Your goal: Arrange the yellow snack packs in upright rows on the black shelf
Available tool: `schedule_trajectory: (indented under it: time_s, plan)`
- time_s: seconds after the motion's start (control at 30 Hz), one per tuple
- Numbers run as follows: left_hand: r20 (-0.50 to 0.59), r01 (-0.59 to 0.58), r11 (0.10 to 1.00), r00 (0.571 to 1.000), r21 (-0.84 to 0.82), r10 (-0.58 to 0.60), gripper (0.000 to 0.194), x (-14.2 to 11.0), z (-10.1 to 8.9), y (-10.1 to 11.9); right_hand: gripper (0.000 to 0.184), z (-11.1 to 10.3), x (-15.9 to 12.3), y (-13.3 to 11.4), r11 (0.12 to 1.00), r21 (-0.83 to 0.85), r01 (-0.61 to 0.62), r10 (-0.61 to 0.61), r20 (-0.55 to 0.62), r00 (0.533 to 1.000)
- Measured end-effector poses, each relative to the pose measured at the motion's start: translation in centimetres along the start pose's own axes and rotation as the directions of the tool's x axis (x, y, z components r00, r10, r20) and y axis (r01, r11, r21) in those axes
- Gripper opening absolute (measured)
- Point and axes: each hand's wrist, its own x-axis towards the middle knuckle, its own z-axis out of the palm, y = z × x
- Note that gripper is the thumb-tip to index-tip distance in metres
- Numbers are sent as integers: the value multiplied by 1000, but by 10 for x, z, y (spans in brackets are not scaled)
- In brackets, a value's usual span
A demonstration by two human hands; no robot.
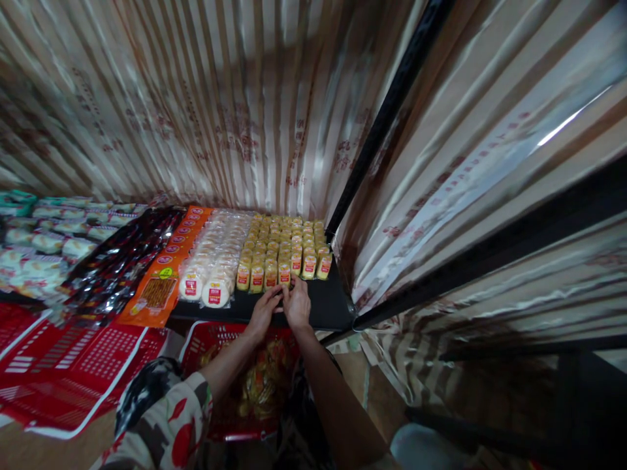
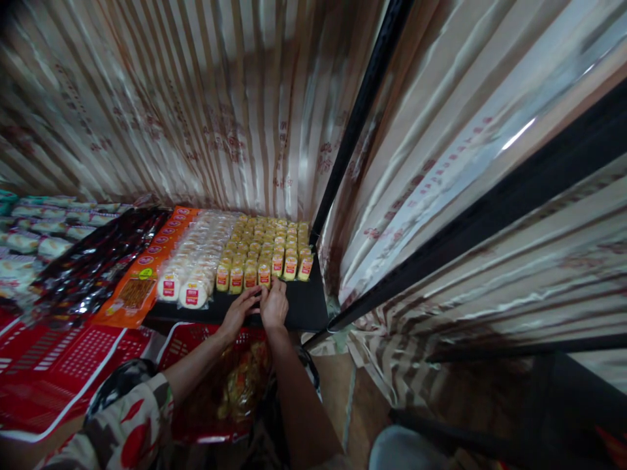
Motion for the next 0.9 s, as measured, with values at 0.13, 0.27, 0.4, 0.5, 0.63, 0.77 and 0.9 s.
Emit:
schedule_trajectory:
  time_s: [0.13,0.27,0.4,0.5,0.63,0.77,0.9]
  plan:
    - [9,-12,1000,1000,17,11,37,4,2,-1,32,0,2,0,1000,16,24,-23,-19,1000]
    - [-5,-13,999,1000,52,13,38,9,2,-5,26,4,4,1,1000,21,12,-11,-32,999]
    - [-4,-23,999,1000,48,23,35,10,1,-9,22,7,7,4,999,43,26,-24,-38,999]
    - [0,-65,996,998,60,66,32,7,-2,-9,27,6,6,6,993,118,28,-20,-61,998]
    - [-28,-130,977,990,168,136,22,-6,-11,-9,34,1,-11,5,975,208,75,-46,-139,989]
    - [-18,-126,953,991,274,136,13,-32,-27,-19,32,-6,-51,5,949,289,130,-101,-112,989]
    - [-34,-60,934,996,353,77,9,-57,-49,-46,28,-6,-95,12,955,246,168,-198,102,975]
